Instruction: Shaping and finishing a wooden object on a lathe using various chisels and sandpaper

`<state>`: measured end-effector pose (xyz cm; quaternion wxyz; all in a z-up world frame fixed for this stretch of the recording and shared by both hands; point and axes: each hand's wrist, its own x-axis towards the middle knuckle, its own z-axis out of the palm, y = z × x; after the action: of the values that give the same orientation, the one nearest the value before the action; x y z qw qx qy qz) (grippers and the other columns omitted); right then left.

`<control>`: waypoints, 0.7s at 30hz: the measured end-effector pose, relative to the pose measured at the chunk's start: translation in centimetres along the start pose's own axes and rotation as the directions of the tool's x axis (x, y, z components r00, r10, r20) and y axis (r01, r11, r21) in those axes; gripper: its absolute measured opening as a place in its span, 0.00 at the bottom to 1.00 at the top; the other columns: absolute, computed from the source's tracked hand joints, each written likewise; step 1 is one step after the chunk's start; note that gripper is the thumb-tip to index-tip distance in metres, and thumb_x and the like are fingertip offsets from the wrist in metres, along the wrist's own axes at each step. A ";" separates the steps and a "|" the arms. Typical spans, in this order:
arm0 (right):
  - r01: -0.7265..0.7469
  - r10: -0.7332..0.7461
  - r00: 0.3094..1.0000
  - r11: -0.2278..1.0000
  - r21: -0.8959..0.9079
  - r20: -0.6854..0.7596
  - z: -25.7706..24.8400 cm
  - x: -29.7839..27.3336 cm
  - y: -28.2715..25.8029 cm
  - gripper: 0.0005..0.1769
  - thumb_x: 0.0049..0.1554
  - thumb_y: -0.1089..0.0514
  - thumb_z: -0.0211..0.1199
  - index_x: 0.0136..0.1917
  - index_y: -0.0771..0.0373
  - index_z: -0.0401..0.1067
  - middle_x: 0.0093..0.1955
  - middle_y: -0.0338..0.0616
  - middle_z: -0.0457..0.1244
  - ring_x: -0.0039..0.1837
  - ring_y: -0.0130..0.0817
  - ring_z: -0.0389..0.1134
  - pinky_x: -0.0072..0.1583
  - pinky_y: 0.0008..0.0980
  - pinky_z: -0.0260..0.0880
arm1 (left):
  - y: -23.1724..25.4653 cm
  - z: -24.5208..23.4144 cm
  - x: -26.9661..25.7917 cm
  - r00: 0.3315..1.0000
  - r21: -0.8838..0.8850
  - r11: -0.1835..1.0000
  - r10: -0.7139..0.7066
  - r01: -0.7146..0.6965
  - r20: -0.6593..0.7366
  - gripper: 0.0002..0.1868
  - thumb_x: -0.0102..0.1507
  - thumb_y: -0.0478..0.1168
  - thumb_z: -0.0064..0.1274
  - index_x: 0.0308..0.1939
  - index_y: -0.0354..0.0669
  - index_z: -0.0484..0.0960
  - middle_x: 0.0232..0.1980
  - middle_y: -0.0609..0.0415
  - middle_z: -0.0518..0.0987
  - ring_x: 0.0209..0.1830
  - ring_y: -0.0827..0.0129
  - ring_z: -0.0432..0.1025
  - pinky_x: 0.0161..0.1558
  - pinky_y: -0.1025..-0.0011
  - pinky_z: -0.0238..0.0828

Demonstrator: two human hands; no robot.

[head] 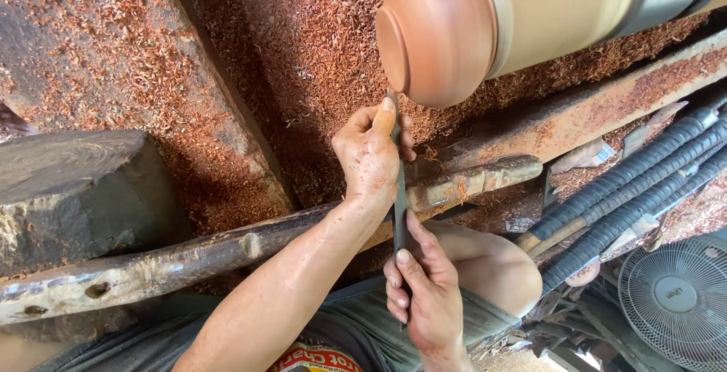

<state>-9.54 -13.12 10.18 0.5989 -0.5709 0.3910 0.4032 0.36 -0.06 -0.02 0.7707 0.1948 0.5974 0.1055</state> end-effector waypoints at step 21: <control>0.120 -0.111 0.990 0.986 -0.117 0.082 -6.7 -2.1 6.2 0.28 0.58 0.64 0.57 0.72 0.61 0.59 0.30 0.59 0.62 0.21 0.38 0.57 0.20 0.31 0.55 | 6.1 1.2 -2.9 0.860 0.387 0.831 0.194 -0.400 0.471 0.44 0.66 0.59 0.35 0.80 0.40 0.43 0.84 0.40 0.45 0.85 0.52 0.41 0.77 0.44 0.41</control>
<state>-16.11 -19.69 9.52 0.5999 -0.6123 0.3091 0.4119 1.21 4.09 5.44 0.7811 0.4867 0.3897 0.0346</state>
